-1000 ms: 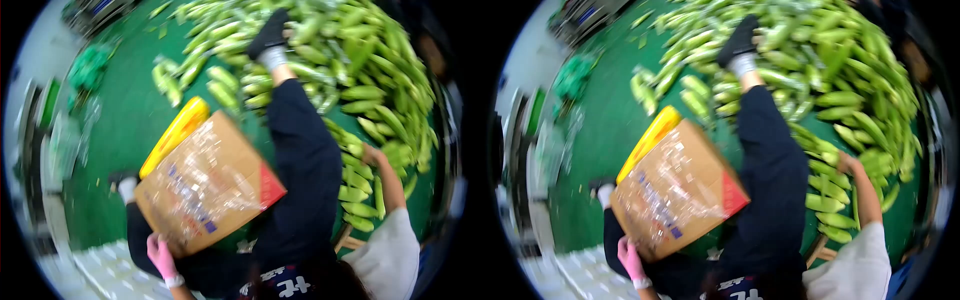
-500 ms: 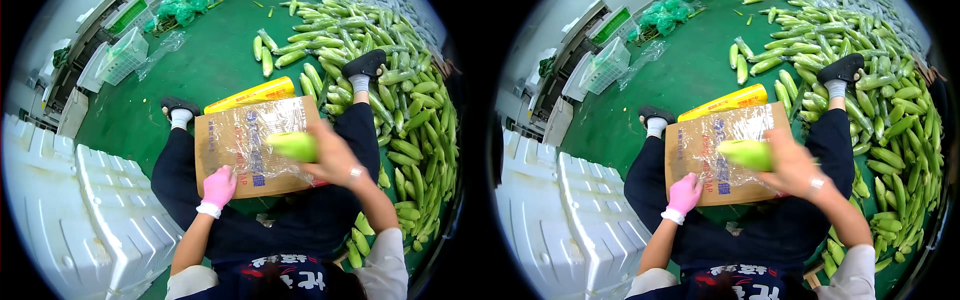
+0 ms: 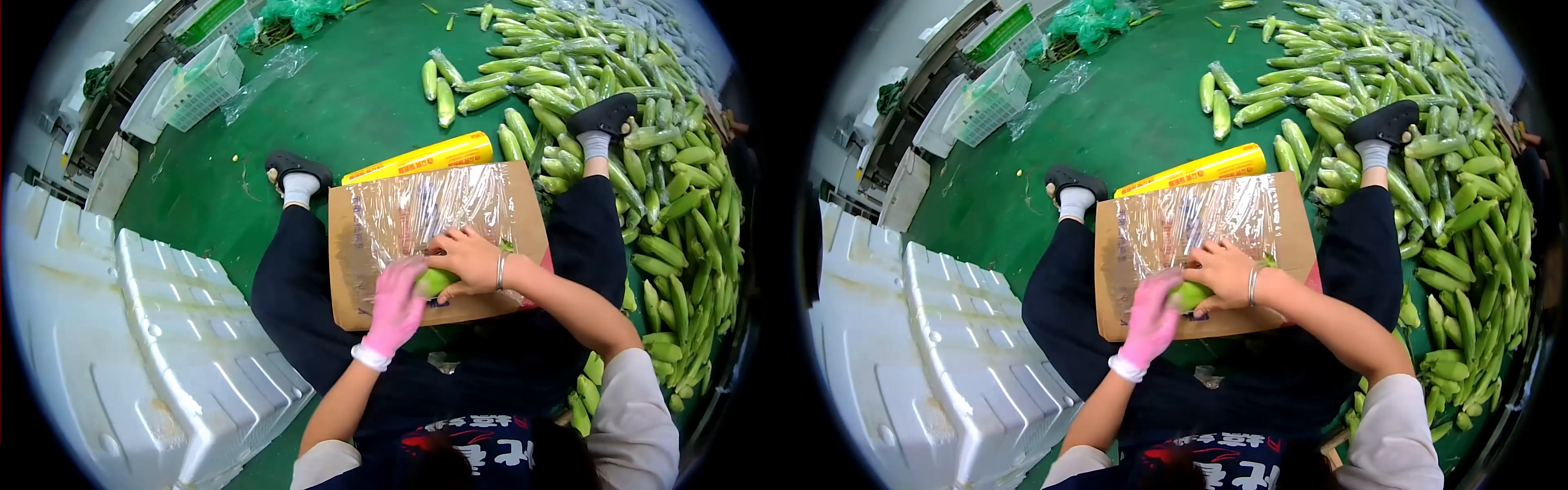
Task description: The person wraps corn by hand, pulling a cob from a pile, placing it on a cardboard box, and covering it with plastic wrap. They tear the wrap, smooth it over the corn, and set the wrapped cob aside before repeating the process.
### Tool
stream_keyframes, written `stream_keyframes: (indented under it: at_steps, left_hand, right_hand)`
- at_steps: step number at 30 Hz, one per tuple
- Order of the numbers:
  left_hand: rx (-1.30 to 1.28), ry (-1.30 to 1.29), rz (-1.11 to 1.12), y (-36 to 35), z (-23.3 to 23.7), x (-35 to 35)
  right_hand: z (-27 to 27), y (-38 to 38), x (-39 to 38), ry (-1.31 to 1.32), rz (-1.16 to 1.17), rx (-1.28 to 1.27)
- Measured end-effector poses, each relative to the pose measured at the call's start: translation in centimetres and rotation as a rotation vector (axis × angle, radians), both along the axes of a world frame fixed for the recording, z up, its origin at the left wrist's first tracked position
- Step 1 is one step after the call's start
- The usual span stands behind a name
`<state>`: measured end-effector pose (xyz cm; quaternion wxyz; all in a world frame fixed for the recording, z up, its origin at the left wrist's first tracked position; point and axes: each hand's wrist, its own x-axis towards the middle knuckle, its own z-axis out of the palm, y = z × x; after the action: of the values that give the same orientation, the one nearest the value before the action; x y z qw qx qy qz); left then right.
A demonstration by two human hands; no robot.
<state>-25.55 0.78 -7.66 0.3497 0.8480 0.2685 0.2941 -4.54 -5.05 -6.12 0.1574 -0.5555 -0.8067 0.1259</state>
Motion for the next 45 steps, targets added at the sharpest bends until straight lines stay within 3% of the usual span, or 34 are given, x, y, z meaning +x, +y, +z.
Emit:
stream_keyframes:
  at_steps: [1,3,5,9,11,13,14,16,17,18,19,21,23,25,27,30,31,33,34,37,39,41,42,43,45]
  left_hand:
    - [0.347,0.174,-0.066,0.6,0.3,1.1]
    - [0.369,0.279,-0.113,1.7,0.5,2.0]
    - [0.384,0.389,-0.155,2.8,0.5,2.4]
    - [0.473,0.406,-0.273,4.7,0.4,2.4]
    - [0.377,0.4,-0.321,4.3,0.7,1.4]
    - [0.323,0.381,-0.333,2.7,1.8,0.0]
    - [0.29,0.389,-0.368,1.6,2.3,-0.7]
    - [0.182,0.438,-0.462,0.3,2.5,-2.2]
    - [0.095,0.482,-0.523,-0.3,2.3,-3.0]
    - [0.07,0.561,-0.548,-0.7,2.4,-3.4]
    - [0.067,0.571,-0.548,-1.0,2.2,-3.5]
    - [0.044,0.487,-0.287,-1.7,1.7,-3.5]
    - [0.163,0.466,-0.163,-1.0,2.7,-1.5]
    - [0.534,0.395,-0.137,0.1,2.6,0.5]
    - [0.527,0.384,-0.092,2.6,-1.3,2.8]
    - [0.456,0.36,-0.172,2.9,-0.8,3.6]
    - [0.372,0.373,-0.215,2.2,-0.3,3.4]
    - [0.335,0.297,-0.22,-0.1,0.8,3.1]
    - [0.19,0.397,-0.239,-1.0,1.2,2.8]
    - [-0.256,0.67,-0.228,-3.8,2.5,2.2]
    - [-0.705,0.504,-0.181,-6.8,-0.3,0.7]
    - [-1.037,0.541,-0.09,-10.0,1.4,0.2]
    - [-1.104,0.431,-0.041,-11.5,1.9,0.1]
    - [-1.16,0.498,-0.03,-12.1,2.2,-0.3]
    - [-1.005,0.689,-0.222,-13.3,0.5,-2.5]
  right_hand:
    - [0.2,-0.1,0.2,-0.034,-0.06,0.113]
    - [-0.4,-3.8,-0.7,0.155,-0.438,0.232]
    - [0.2,-8.3,-1.6,0.177,-0.628,0.206]
    - [-4.5,-12.0,2.8,-0.077,-0.69,0.324]
    - [-3.6,-11.4,6.2,0.464,-0.995,0.274]
    - [-1.1,-10.1,7.9,1.338,-1.145,0.044]
    - [-1.0,-9.8,7.2,1.459,-1.122,0.025]
    - [-0.2,-10.3,3.0,1.11,-1.064,-0.08]
    - [-1.0,-11.1,0.4,0.892,-0.86,-0.022]
    - [1.5,-11.3,-2.5,0.646,-0.707,-0.143]
    - [0.1,-11.2,-4.4,0.345,-0.502,0.03]
    - [-1.9,-10.2,-3.6,0.185,-0.479,0.016]
    - [-1.4,-5.8,-1.4,-0.04,-0.618,0.27]
    - [-2.1,-0.5,1.4,-0.118,-0.552,0.168]
    - [-1.8,5.6,2.5,0.583,-0.067,-0.623]
    - [-2.6,4.9,3.0,0.701,0.0,-0.738]
    - [-3.0,4.3,2.8,0.713,-0.009,-0.745]
    - [-3.4,3.2,3.0,0.497,0.326,-0.758]
    - [-4.0,1.4,2.5,0.33,0.268,-0.639]
    - [-3.5,-1.3,1.4,0.243,0.154,-0.5]
    - [-4.4,-1.9,1.1,0.245,0.104,-0.463]
    - [-5.2,-2.5,0.7,0.269,0.085,-0.293]
    - [-5.6,-2.9,0.4,0.263,0.059,-0.222]
    - [-5.8,-3.3,0.1,0.269,0.037,-0.221]
    - [-6.2,-3.9,-0.2,0.151,0.038,-0.091]
